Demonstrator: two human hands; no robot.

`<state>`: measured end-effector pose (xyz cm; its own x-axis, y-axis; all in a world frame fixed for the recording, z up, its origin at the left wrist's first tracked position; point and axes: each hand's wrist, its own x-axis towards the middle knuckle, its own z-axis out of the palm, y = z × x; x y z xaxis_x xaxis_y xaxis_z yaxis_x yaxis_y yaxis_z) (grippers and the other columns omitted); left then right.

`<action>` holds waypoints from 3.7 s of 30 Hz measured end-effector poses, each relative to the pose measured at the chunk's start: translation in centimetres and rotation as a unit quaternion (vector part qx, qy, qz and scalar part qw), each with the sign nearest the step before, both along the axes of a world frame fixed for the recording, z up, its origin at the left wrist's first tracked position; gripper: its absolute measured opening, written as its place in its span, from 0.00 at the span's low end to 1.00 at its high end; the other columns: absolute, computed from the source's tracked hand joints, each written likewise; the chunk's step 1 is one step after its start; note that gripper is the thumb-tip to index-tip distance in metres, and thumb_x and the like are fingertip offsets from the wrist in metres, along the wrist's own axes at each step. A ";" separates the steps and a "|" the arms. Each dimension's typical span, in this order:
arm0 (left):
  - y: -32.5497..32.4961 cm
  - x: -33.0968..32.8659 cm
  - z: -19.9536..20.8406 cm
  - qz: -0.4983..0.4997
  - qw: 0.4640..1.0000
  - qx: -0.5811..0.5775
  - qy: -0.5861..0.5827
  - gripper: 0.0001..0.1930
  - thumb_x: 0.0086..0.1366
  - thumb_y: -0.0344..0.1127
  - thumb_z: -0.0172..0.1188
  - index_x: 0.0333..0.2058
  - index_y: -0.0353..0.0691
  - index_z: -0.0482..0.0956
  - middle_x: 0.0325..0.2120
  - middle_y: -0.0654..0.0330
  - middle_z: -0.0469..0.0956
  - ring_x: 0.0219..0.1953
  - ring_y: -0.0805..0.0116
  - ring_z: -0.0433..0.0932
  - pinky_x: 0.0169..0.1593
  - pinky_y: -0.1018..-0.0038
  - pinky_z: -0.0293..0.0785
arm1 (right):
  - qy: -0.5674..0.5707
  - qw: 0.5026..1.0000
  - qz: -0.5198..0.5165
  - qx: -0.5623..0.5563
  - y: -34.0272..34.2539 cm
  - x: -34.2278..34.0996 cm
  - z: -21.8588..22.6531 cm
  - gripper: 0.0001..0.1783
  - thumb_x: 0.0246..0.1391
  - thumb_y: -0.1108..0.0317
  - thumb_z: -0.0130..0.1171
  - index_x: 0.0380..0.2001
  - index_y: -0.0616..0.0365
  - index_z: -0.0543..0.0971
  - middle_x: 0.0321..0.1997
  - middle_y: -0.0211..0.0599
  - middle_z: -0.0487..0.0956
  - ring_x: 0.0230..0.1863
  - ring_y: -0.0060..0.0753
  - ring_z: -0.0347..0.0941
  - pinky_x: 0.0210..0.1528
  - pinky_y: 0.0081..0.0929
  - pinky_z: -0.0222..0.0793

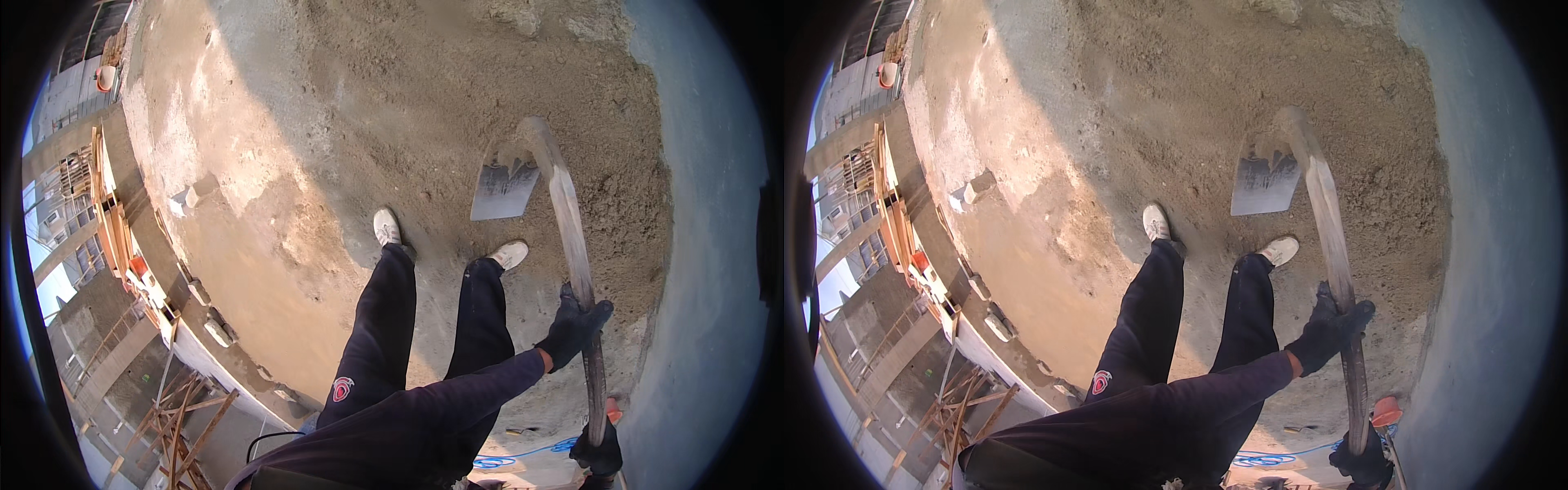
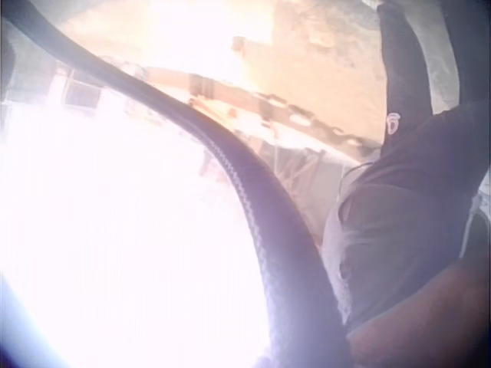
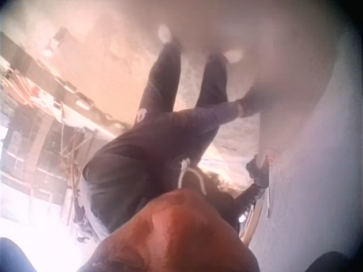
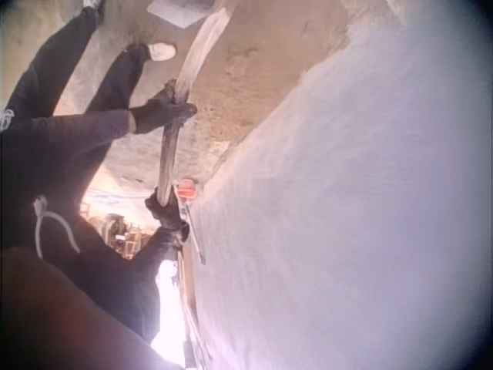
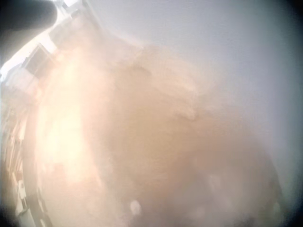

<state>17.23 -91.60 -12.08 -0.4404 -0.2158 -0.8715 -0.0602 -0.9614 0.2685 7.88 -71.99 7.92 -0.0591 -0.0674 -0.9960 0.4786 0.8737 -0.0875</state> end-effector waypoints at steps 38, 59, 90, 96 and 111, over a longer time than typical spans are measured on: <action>10.2 -6.9 -3.1 0.052 0.984 0.147 0.092 0.20 0.69 0.45 0.65 0.44 0.37 0.67 0.30 0.60 0.76 0.30 0.68 0.80 0.35 0.67 0.82 | 0.220 0.914 0.332 0.073 6.2 -8.0 2.3 0.31 0.34 0.70 0.70 0.46 0.62 0.72 0.26 0.38 0.75 0.26 0.37 0.76 0.30 0.33 0.72; -18.2 31.0 -21.7 -0.101 0.943 -0.065 -0.310 0.20 0.64 0.45 0.70 0.42 0.34 0.76 0.25 0.52 0.77 0.24 0.55 0.79 0.31 0.58 0.80 | 0.119 0.927 0.154 -0.322 -16.7 26.5 -30.3 0.26 0.48 0.61 0.71 0.48 0.58 0.74 0.23 0.36 0.79 0.15 0.27 0.73 0.20 0.28 0.70; -0.6 11.1 9.0 -0.046 0.990 0.108 0.082 0.22 0.64 0.54 0.69 0.46 0.46 0.75 0.35 0.65 0.74 0.34 0.69 0.77 0.39 0.65 0.77 | -0.019 0.991 -0.043 -0.126 9.7 11.2 7.7 0.25 0.58 0.68 0.65 0.57 0.53 0.72 0.31 0.33 0.81 0.23 0.24 0.75 0.20 0.21 0.68; -17.2 33.5 13.7 0.163 0.982 0.087 -0.044 0.12 0.68 0.44 0.65 0.41 0.46 0.75 0.29 0.57 0.74 0.29 0.57 0.77 0.37 0.54 0.79 | -0.022 0.950 0.070 -0.305 -11.2 26.9 7.9 0.31 0.55 0.69 0.68 0.61 0.57 0.69 0.33 0.38 0.81 0.30 0.30 0.79 0.31 0.22 0.75; -38.4 52.1 6.7 0.411 0.900 0.087 -0.113 0.11 0.66 0.39 0.65 0.39 0.47 0.72 0.24 0.54 0.72 0.29 0.48 0.76 0.47 0.42 0.77 | -0.038 0.745 0.476 -0.467 -48.1 27.6 3.9 0.30 0.51 0.45 0.70 0.43 0.63 0.80 0.35 0.45 0.84 0.38 0.42 0.82 0.42 0.35 0.74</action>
